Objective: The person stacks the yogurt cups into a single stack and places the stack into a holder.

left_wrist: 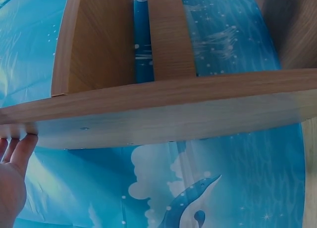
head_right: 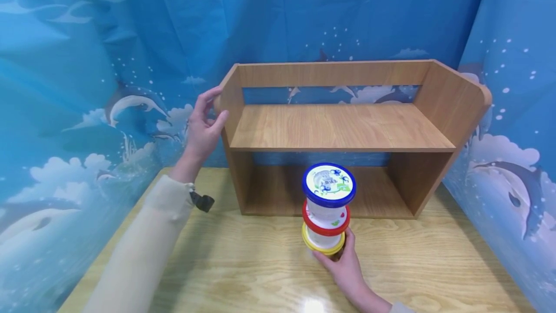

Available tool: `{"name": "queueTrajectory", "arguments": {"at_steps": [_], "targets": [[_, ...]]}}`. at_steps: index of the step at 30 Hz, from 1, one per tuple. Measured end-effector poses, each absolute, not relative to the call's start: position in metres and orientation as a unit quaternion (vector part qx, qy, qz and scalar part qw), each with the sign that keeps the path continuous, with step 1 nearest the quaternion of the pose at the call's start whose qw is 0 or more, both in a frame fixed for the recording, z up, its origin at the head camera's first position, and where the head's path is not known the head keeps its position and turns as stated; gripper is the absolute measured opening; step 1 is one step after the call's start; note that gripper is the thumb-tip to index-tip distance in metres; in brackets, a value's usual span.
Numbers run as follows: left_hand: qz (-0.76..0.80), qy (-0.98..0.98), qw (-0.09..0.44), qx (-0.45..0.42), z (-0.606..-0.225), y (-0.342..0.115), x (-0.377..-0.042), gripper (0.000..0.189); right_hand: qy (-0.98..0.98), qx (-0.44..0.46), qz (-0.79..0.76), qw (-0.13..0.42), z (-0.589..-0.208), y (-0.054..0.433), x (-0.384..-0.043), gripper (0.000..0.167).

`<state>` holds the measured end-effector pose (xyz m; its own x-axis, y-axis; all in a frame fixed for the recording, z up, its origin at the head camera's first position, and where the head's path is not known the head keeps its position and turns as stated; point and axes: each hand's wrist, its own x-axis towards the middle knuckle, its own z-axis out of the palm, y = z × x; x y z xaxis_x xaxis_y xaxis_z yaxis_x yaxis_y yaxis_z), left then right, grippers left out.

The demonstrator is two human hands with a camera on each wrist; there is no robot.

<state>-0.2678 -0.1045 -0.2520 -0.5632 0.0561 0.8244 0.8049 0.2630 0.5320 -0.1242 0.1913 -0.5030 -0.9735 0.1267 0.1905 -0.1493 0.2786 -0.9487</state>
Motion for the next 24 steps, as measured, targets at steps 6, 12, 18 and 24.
{"name": "queueTrajectory", "arguments": {"at_steps": [6, 12, 18, 24], "targets": [[-0.532, -0.709, 0.351, -0.302, -0.251, -0.104, -0.267, 0.042, -0.795, 0.002, 0.597, 0.109, -0.500, 0.192, -0.125, 0.087], [-0.533, -0.708, 0.351, -0.301, -0.252, -0.103, -0.266, 0.042, -0.792, -0.001, 0.599, 0.114, -0.499, 0.192, -0.126, 0.087], [-0.533, -0.706, 0.355, -0.304, -0.253, -0.104, -0.266, 0.042, -0.784, 0.002, 0.607, 0.127, -0.487, 0.192, -0.127, 0.082], [-0.534, -0.704, 0.354, -0.307, -0.252, -0.104, -0.267, 0.041, -0.796, 0.007, 0.588, 0.144, -0.471, 0.196, -0.129, 0.081]]}}
